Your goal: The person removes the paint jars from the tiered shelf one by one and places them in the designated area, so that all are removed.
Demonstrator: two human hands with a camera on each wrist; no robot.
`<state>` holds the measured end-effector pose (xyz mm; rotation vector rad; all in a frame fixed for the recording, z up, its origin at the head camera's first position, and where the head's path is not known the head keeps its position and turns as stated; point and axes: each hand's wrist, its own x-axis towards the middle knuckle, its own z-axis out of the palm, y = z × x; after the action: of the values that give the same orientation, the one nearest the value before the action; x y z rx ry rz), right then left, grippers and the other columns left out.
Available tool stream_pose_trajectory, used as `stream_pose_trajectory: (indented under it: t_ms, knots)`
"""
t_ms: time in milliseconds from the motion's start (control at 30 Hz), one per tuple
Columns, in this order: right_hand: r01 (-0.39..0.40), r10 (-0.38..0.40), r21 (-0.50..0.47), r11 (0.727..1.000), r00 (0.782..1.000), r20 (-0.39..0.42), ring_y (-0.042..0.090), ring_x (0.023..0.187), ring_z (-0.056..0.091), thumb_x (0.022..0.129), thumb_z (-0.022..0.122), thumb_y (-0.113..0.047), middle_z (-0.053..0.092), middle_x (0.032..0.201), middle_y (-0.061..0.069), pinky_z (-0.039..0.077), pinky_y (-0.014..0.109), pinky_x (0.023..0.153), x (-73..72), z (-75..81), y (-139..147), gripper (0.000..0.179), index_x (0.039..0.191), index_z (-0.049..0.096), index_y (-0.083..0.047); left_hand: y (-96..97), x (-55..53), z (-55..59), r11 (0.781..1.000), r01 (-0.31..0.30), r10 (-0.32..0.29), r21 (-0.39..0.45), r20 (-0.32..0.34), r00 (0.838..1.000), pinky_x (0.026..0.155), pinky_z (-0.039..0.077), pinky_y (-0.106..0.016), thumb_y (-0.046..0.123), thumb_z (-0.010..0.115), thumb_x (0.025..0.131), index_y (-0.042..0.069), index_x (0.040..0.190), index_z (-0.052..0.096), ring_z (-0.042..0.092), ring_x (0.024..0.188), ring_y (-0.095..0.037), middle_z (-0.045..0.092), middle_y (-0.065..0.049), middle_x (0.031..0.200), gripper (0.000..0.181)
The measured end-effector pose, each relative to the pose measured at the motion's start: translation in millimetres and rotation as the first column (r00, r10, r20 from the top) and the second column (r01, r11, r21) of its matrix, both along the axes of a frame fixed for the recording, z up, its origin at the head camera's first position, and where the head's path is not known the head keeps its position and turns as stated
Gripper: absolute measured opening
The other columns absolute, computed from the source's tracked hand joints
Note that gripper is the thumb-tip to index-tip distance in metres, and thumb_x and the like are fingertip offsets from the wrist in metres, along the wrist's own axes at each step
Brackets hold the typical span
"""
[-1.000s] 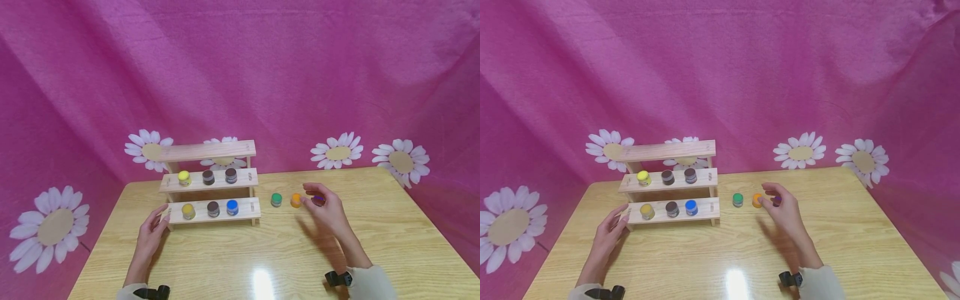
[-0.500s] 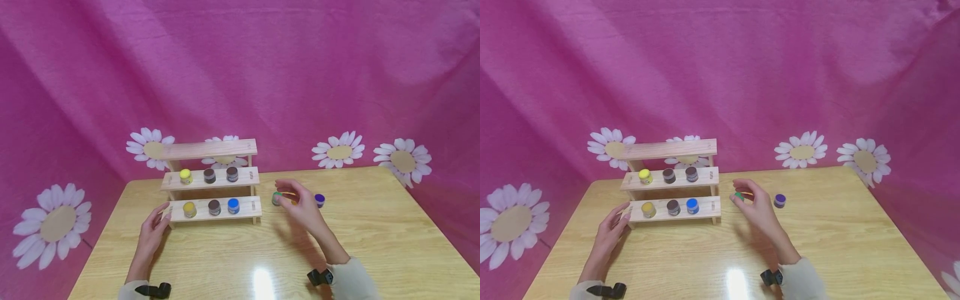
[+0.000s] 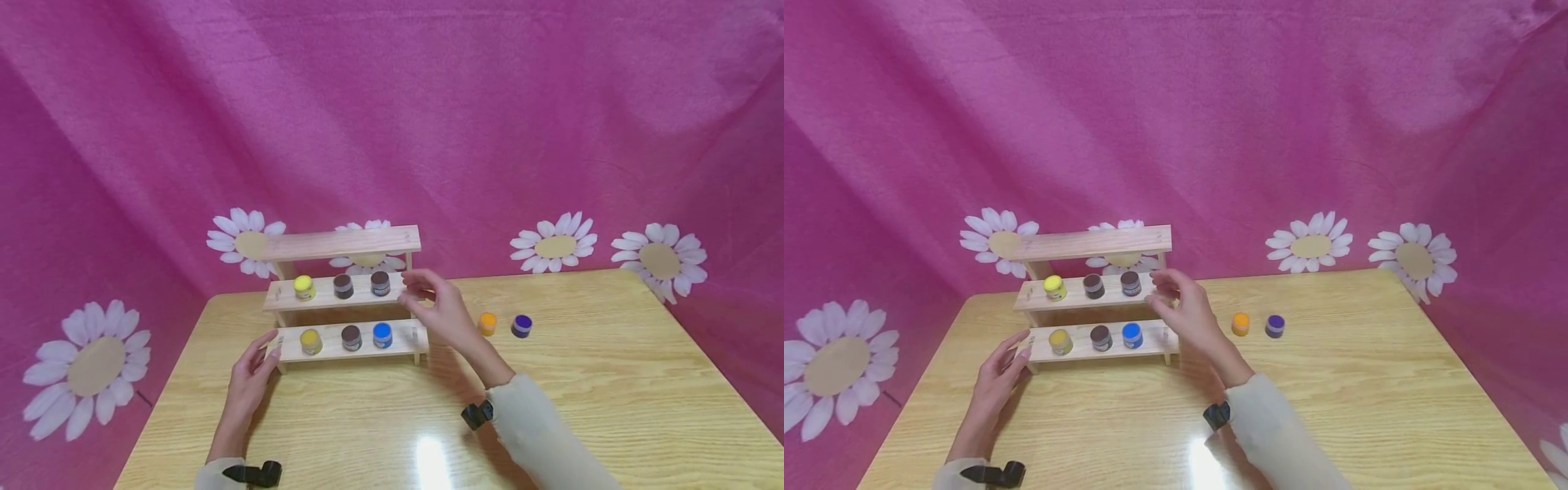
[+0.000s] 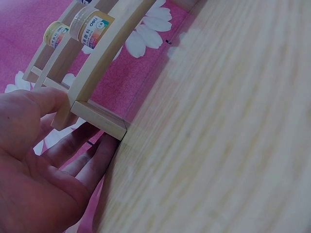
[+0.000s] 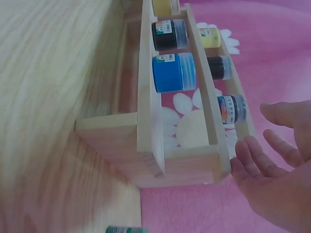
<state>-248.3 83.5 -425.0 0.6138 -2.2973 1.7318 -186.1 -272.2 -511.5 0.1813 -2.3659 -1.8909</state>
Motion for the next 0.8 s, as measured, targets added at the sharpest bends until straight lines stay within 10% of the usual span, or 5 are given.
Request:
stream_pose_trajectory:
  t_ms: [800]
  knots:
    - [0.092, -0.092, 0.161, 0.983, 0.996, -0.007, 0.03, 0.099, 0.068, 0.088, 0.081, -0.006, 0.071, 0.116, 0.014, 0.058, 0.038, 0.087, -30.9, -1.0, -41, 0.041, 0.126, 0.068, 0.0, 0.7, 0.5, 1.7, 1.0, -0.007, 0.007, 0.002, 0.011, 1.0, 0.09, 0.048, -0.01, 0.012, 0.055, 0.107, 0.007, 0.151, 0.049, 0.057, 0.105, 0.009, 0.05, -0.024, 0.149, 0.044]
